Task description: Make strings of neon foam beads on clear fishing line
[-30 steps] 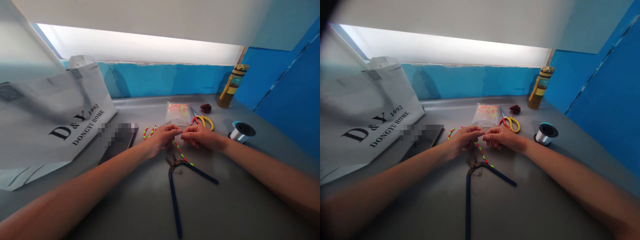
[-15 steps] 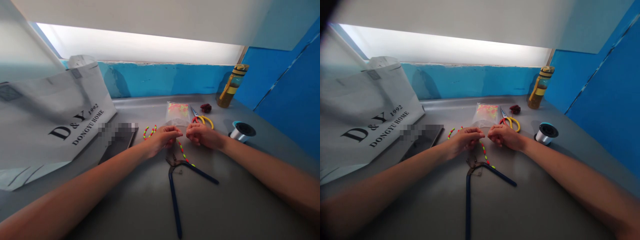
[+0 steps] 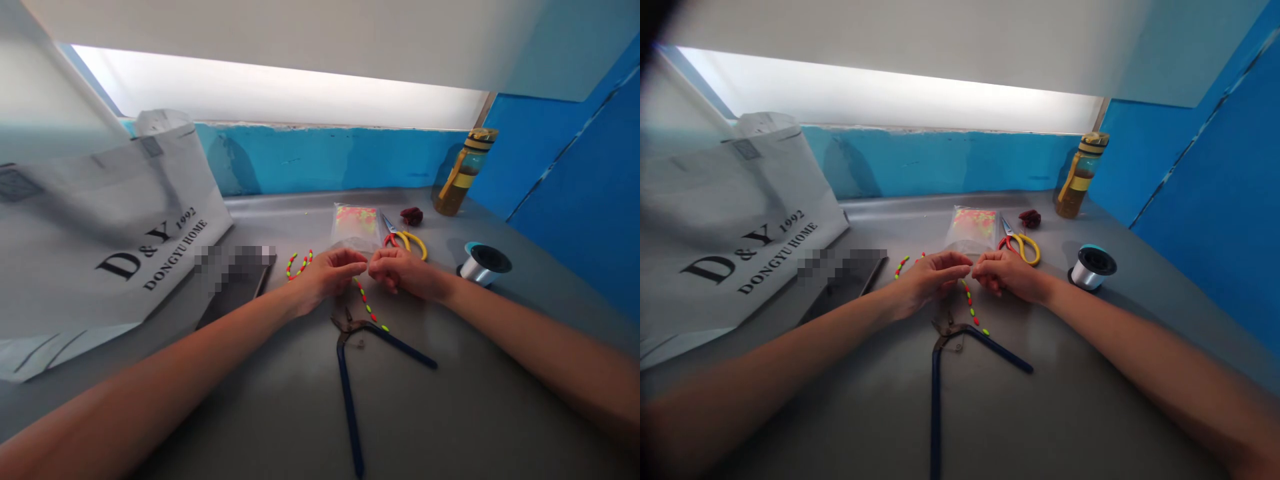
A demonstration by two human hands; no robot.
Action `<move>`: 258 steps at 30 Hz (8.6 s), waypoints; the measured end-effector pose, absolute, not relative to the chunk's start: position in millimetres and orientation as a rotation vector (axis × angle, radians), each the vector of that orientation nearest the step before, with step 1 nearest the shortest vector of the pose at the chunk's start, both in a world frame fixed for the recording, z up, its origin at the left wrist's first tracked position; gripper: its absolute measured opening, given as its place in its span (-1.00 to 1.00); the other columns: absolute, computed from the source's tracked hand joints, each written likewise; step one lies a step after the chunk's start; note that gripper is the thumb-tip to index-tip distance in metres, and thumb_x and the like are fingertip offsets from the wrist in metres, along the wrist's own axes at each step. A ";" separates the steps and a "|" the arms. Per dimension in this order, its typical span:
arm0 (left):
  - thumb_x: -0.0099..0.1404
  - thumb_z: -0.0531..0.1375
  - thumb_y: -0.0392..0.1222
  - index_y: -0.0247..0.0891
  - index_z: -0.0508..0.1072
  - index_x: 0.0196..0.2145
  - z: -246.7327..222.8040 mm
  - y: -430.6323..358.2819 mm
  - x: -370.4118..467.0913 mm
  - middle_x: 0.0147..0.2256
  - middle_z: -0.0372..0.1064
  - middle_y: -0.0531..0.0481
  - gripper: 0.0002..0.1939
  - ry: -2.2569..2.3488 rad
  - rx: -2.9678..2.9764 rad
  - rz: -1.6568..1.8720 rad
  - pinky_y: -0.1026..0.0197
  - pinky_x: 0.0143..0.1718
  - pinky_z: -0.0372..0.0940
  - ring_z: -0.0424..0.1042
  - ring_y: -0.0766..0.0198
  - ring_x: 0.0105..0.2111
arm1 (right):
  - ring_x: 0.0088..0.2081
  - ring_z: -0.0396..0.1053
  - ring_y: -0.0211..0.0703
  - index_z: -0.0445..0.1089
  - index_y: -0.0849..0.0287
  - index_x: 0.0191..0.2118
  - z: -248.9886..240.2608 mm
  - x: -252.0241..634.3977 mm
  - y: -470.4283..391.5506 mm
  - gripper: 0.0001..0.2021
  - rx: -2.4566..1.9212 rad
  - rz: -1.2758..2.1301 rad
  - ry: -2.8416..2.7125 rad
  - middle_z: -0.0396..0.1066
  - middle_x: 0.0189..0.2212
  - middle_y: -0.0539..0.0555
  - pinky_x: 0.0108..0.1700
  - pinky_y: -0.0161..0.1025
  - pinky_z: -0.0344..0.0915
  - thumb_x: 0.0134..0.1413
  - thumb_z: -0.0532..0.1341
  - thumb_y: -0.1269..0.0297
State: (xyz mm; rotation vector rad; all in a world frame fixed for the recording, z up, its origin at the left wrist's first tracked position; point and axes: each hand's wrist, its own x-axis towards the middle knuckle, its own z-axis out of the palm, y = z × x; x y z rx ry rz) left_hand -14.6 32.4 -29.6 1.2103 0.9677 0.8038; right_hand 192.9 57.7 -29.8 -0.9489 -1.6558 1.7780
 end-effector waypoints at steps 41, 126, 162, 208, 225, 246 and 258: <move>0.11 0.30 -0.17 -0.27 0.50 -0.33 -30.7 34.2 -15.5 -0.49 0.28 0.07 -0.83 0.909 1.077 0.831 0.33 -0.56 0.00 0.17 0.43 -0.57 | -0.60 0.16 -0.36 0.37 0.19 -0.45 -29.9 192.2 56.3 -0.83 -0.967 1.757 -1.656 0.26 -0.60 -0.08 -0.59 -0.38 0.14 0.03 0.29 0.22; 0.19 0.29 0.04 -0.24 0.60 -0.32 -35.1 30.0 -11.4 -0.57 0.30 0.06 -0.72 1.039 1.448 0.705 0.29 -0.58 0.02 0.20 0.35 -0.59 | -0.65 -0.07 -0.39 0.25 0.17 -0.49 -25.1 195.7 55.5 -0.78 -0.901 1.967 -1.475 0.05 -0.66 -0.15 -0.62 -0.38 -0.09 0.09 0.25 0.23; 0.16 0.36 -0.15 -0.29 0.57 -0.35 -36.1 34.8 -12.2 -0.39 0.49 -0.07 -0.85 0.916 1.106 0.903 0.29 -0.45 0.26 0.40 0.33 -0.46 | -0.58 0.28 -0.36 0.37 0.20 -0.35 -38.3 186.0 49.6 -0.75 -0.952 1.479 -1.654 0.36 -0.56 -0.05 -0.56 -0.40 0.28 0.06 0.33 0.12; 0.13 0.39 -0.04 -0.30 0.54 -0.33 -39.9 37.3 -12.7 -0.41 0.48 -0.03 -0.73 0.956 1.186 0.831 0.30 -0.43 0.29 0.41 0.34 -0.46 | -0.55 0.27 -0.33 0.37 0.19 -0.30 -38.2 177.1 33.0 -0.91 -1.105 0.806 -1.918 0.45 -0.44 0.00 -0.51 -0.33 0.17 0.18 0.17 0.31; 0.17 0.36 -0.08 -0.29 0.54 -0.33 -38.2 37.2 -15.1 -0.40 0.49 -0.03 -0.78 0.928 1.159 0.812 0.27 -0.37 0.32 0.43 0.34 -0.45 | -0.50 0.34 -0.27 0.48 0.17 -0.29 -41.8 179.1 34.3 -0.86 -1.103 0.756 -1.915 0.46 -0.49 0.00 -0.47 -0.31 0.21 0.17 0.25 0.21; 0.14 0.38 -0.05 -0.28 0.56 -0.29 -39.0 37.6 -14.0 -0.34 0.49 -0.04 -0.74 0.937 1.206 0.812 0.30 -0.40 0.32 0.41 0.35 -0.44 | -0.47 0.32 -0.27 0.43 0.17 -0.27 -38.0 177.8 33.3 -0.90 -1.108 0.728 -1.946 0.44 -0.45 0.00 -0.46 -0.31 0.19 0.19 0.20 0.27; 0.15 0.37 -0.08 -0.29 0.53 -0.32 -40.3 37.4 -13.2 -0.39 0.46 -0.03 -0.77 0.948 1.129 0.874 0.31 -0.41 0.31 0.41 0.34 -0.42 | -0.45 0.34 -0.26 0.32 0.16 -0.27 -40.9 178.1 36.0 -0.91 -1.101 0.794 -1.900 0.44 -0.40 0.01 -0.39 -0.29 0.24 0.24 0.14 0.27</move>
